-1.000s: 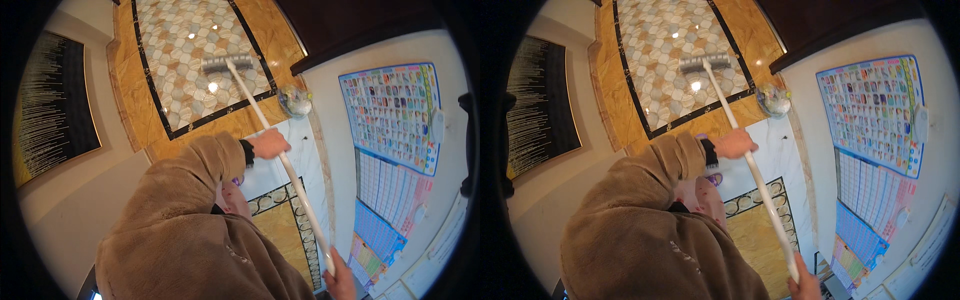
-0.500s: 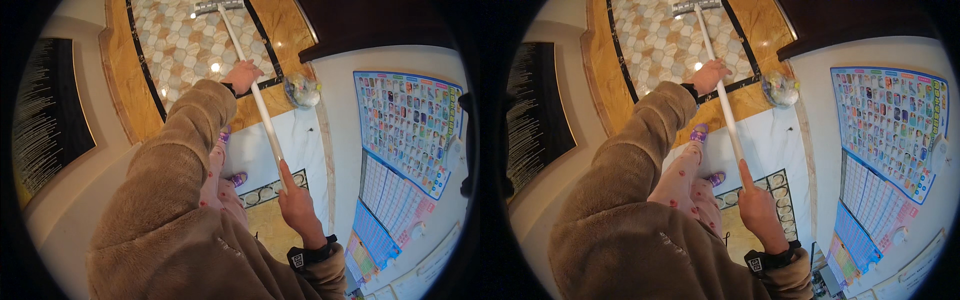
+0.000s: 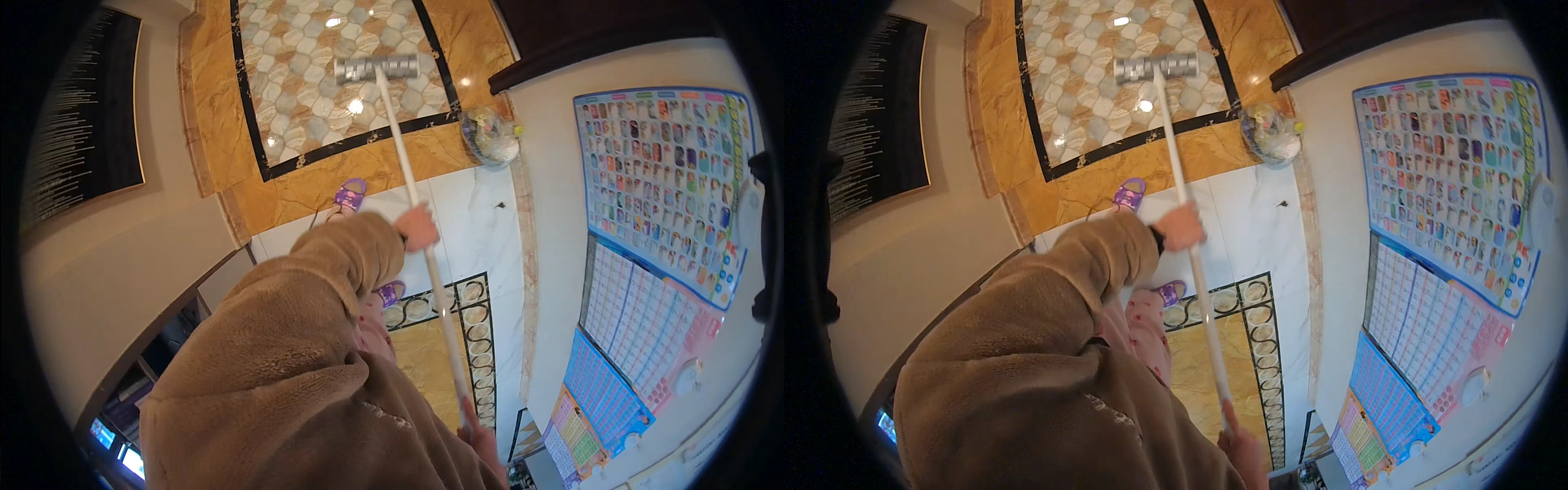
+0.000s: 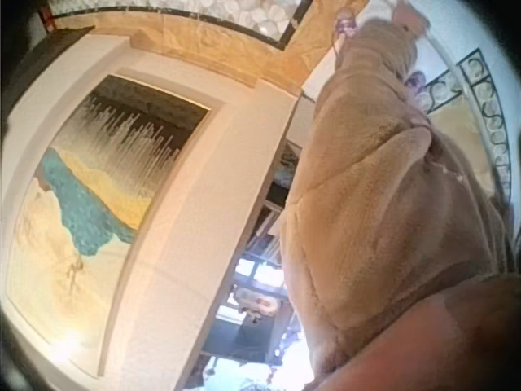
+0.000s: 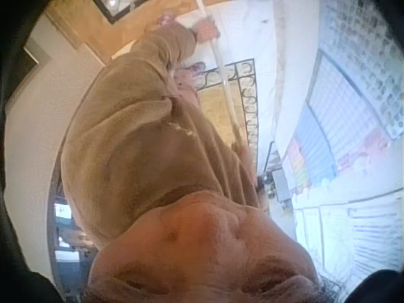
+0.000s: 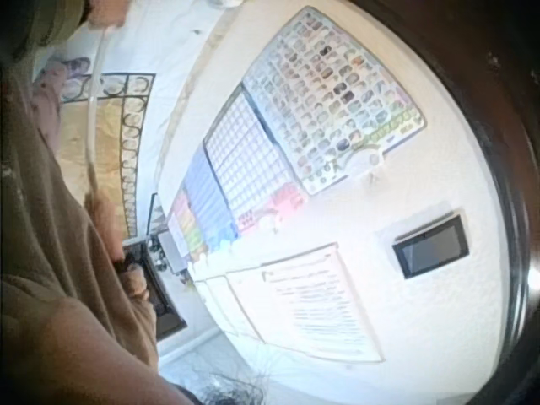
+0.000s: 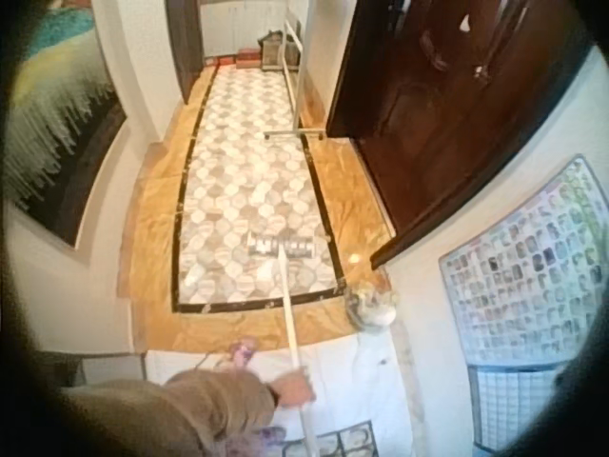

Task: The person mops a tiled floor using a long-handled mop, moving it back and forth across multiple areas. They navigate around furniture and wall-mounted charts, covering a large portion of the room.

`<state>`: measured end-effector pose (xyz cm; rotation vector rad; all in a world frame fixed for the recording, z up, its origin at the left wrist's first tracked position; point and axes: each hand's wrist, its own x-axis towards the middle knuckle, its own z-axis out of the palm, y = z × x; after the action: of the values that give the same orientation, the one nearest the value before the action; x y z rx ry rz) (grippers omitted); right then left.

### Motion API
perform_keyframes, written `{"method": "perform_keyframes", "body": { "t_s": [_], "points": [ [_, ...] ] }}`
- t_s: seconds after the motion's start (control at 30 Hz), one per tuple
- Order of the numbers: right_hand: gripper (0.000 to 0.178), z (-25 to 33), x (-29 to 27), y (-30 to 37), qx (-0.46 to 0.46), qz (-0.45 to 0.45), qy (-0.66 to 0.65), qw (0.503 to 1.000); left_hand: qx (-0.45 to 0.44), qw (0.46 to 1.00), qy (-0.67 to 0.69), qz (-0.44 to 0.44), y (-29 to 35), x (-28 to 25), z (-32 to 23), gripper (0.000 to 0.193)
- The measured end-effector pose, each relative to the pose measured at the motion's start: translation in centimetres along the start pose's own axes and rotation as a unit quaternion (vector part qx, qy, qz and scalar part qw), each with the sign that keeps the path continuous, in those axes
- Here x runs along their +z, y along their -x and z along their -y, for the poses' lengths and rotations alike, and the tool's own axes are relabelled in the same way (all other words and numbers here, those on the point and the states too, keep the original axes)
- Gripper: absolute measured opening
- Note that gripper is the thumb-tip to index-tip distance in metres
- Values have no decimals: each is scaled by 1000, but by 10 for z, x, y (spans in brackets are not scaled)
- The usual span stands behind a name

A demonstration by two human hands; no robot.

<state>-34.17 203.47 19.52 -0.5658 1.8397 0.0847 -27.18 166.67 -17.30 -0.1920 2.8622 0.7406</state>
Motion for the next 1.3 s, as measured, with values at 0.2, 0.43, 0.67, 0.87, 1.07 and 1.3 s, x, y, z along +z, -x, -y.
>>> {"method": "perform_keyframes", "body": {
  "t_s": [0.2, 0.43, 0.67, 0.87, 1.07, 1.3],
  "points": [
    [69, -133, 68, 129, 169, 7, -49, 984, 89, 988, 118, 54, 54, 68, -186, 5],
    [69, -132, 78, 155, 189, -40, -39, 980, 175, 939, 64, 289, 23, 32, -221, 9],
    [70, -39, 37, 23, 35, -81, 13, 996, 62, 993, 72, 68, 18, -5, -68, 6],
    [65, 138, -43, -133, -189, -152, 35, 970, -114, 993, -35, -21, 14, -107, 151, 9],
    [66, 325, -90, -262, -282, -123, 18, 951, -209, 972, -75, -76, 32, -188, 271, 11],
    [75, 379, -71, -291, -260, -78, 86, 959, -254, 964, -2, -84, 53, -181, 308, 42]
  ]
}}
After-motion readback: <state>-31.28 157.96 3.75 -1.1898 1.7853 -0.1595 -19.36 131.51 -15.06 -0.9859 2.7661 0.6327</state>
